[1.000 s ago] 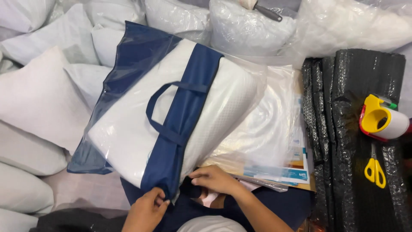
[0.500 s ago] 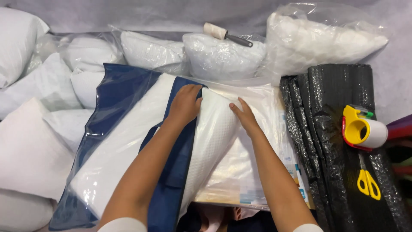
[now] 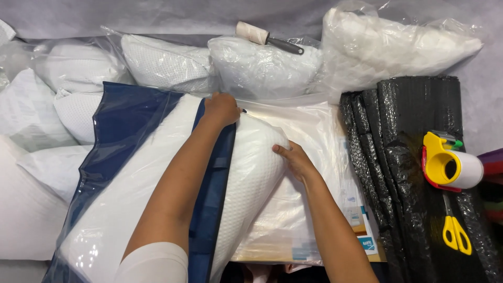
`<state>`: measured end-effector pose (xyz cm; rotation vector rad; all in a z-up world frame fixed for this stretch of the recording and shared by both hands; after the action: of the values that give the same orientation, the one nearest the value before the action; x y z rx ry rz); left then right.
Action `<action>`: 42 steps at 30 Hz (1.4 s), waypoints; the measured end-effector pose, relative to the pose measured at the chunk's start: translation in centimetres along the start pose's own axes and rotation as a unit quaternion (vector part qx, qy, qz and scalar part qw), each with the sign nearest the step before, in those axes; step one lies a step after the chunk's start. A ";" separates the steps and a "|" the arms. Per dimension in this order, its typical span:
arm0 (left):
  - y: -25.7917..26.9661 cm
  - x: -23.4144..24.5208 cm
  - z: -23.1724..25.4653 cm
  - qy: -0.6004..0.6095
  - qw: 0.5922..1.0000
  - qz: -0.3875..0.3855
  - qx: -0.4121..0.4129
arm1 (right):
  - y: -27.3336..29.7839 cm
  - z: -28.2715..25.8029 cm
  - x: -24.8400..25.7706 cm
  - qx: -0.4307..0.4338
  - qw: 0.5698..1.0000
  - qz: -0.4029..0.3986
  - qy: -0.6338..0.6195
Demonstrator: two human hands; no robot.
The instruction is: Wrapping a bagged pillow in a large sheet of black bubble wrap for protection or shipping.
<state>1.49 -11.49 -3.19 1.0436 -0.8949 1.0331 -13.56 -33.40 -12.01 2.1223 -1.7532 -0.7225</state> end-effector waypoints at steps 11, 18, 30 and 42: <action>1.5 3.6 2.9 0.095 0.994 0.052 -0.015 | 3.1 -2.1 -2.1 0.077 0.994 -0.007 -0.073; 6.3 6.7 11.0 0.102 0.985 0.075 -0.114 | 6.4 -7.6 -6.0 0.160 0.985 -0.016 -0.057; 12.2 4.9 13.2 0.015 0.960 0.209 -0.183 | 4.4 -6.5 -7.3 0.307 0.949 0.039 -0.064; 23.8 2.1 11.7 -0.078 0.936 0.280 -0.199 | 4.9 -3.3 -5.5 0.315 0.945 0.082 0.031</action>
<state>-21.79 -18.37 7.61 0.5350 -1.5172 1.1733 -16.50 -29.39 -5.62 2.2822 -2.3125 -0.0344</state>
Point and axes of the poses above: each hand's wrist, its own y-axis away from the middle knuckle, its own x-axis out of the back of the hand, z = x × y, the point moved 8 cm from there along -y, towards the middle knuckle, and after that the axes turned 6 degrees about -z, right-handed, at the moved point
